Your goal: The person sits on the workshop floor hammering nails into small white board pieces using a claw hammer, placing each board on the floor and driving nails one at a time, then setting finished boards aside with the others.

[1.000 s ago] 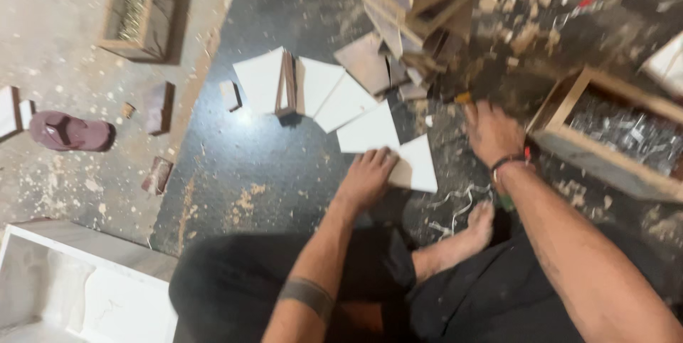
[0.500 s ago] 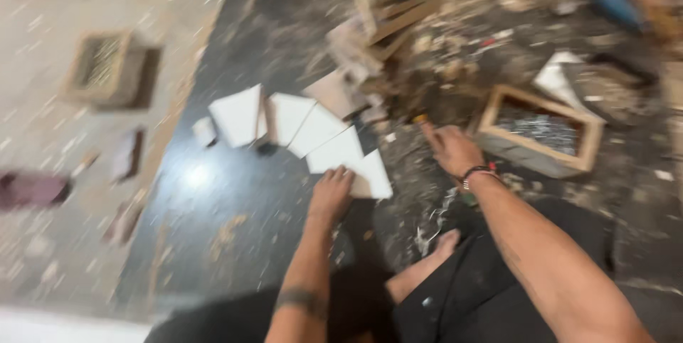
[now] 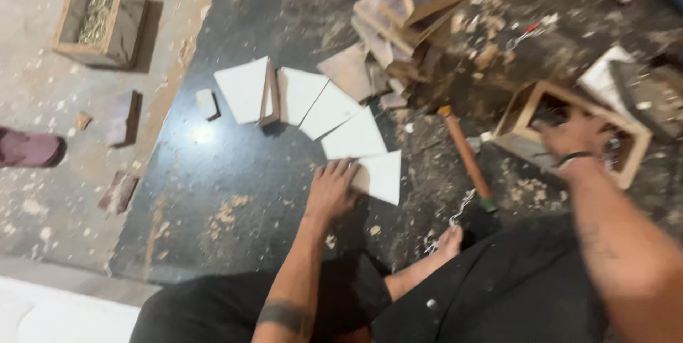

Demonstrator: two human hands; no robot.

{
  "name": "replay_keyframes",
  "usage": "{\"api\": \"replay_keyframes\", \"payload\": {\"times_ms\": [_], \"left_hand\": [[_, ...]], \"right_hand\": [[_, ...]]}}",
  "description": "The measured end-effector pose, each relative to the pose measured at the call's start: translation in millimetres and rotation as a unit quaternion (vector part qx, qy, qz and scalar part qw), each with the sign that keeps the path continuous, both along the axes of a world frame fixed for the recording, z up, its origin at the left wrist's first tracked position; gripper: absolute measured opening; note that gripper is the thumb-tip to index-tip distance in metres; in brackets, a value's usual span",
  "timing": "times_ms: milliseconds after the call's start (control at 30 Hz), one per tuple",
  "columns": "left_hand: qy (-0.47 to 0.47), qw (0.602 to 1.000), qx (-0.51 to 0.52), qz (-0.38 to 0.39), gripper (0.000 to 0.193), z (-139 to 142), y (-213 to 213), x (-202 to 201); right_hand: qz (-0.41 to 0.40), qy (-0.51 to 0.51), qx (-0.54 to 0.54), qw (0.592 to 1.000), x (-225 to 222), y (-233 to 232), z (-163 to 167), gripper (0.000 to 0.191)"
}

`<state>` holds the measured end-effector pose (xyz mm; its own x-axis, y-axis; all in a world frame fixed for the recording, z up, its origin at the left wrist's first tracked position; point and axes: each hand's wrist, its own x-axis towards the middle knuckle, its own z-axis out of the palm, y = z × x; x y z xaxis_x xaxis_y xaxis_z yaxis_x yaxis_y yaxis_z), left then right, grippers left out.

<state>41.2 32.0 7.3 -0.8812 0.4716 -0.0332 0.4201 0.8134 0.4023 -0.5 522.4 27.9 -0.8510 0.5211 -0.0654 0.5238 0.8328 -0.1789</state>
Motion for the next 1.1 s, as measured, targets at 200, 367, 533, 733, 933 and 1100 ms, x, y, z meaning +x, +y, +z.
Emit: {"api": "replay_keyframes", "payload": {"times_ms": [200,367,533,733,933,1100], "left_hand": [[0.004,0.999,0.014,0.044,0.060,2,4,-10],[0.063,0.995,0.049,0.064,0.059,-2,11,-13],[0.075,0.994,0.036,0.077,0.059,-7,16,-17],[0.078,0.994,0.023,0.069,0.061,-5,18,-18],[0.067,0.995,0.002,0.067,0.063,-10,20,-18],[0.049,0.995,-0.038,0.074,0.066,-9,12,-11]], "right_hand": [[0.038,-0.044,-0.025,0.998,1,16,20,0.056],[0.029,-0.050,-0.015,0.998,4,14,27,0.054],[0.018,0.006,0.068,0.998,-3,-4,16,0.050],[-0.046,0.044,-0.001,0.998,4,-12,14,0.045],[-0.164,0.075,-0.141,0.973,9,-8,25,0.048],[-0.227,0.160,-0.228,0.933,-4,13,19,0.035]]}}
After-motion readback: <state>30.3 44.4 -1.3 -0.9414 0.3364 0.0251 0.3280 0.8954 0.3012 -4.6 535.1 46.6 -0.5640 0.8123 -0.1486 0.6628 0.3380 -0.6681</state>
